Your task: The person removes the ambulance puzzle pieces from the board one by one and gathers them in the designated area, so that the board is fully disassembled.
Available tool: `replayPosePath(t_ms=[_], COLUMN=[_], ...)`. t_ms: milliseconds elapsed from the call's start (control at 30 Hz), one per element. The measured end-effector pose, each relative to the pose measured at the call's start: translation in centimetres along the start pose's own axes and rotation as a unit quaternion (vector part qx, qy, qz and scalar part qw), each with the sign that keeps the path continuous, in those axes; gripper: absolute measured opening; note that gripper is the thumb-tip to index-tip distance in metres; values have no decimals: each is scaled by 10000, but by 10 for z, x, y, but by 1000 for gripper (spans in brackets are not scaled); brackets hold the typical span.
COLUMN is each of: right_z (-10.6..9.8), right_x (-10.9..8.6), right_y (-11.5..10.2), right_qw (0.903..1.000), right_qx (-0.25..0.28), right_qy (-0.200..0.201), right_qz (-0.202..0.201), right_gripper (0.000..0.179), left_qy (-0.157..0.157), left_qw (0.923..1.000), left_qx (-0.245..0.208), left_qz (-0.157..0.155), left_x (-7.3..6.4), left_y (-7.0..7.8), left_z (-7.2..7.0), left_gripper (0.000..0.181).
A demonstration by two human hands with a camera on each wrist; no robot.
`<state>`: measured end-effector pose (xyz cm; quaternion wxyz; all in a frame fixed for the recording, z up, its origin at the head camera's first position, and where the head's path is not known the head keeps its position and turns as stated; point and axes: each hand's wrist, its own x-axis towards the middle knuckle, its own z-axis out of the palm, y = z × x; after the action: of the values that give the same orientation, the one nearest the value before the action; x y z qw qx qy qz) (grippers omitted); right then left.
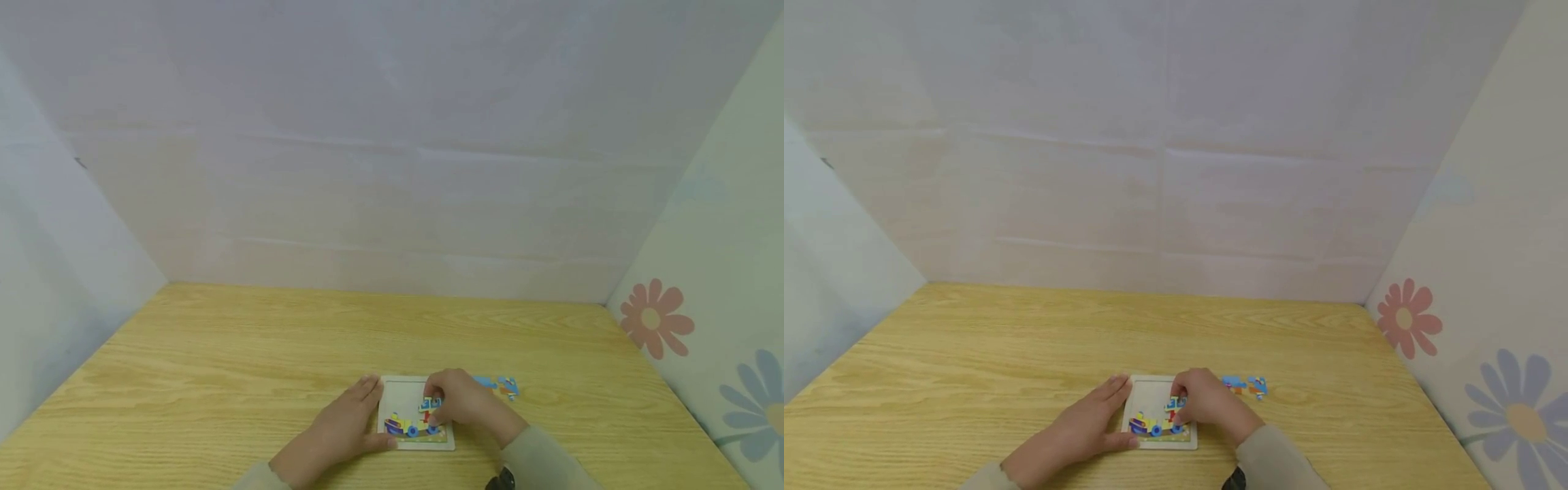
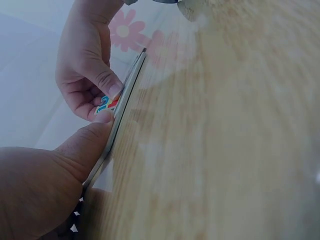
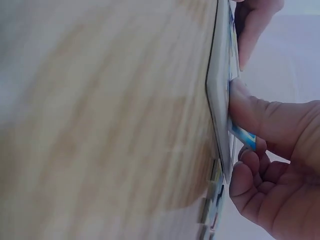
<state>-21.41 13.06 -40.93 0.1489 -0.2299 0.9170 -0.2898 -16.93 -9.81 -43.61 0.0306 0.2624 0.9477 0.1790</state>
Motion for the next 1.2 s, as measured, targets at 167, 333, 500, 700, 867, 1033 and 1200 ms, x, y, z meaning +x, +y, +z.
replayPosePath(t_ms=[167,333,500,700,867,1033,1200], right_z=[-2,-4,-5,-5,-5,-3,-2], right_x=[3,7,7,5,3,1,-1], right_y=[-4,-6,-4,3,7,15,21], right_qw=[9994,9978,9981,9988,9989,9987,9980], right_qx=[-257,-532,-471,-207,49,248,521], right_qy=[-208,-398,-399,-421,-386,-313,-264], right_qz=[59,78,45,-131,-243,-316,-256], right_gripper=[34,44,32,26,36,33,21], left_qy=[25,10,7,4,-7,-5,-10], left_qw=[10000,10000,10000,10000,9999,9999,10000], left_qx=[81,70,70,91,106,126,68], left_qz=[5,4,7,2,-10,-20,-31], left_x=[0,0,1,1,1,2,1], left_y=[-1,-1,-2,-2,-1,0,1], left_z=[1,2,3,3,1,1,1], left_gripper=[93,93,94,94,93,92,93])
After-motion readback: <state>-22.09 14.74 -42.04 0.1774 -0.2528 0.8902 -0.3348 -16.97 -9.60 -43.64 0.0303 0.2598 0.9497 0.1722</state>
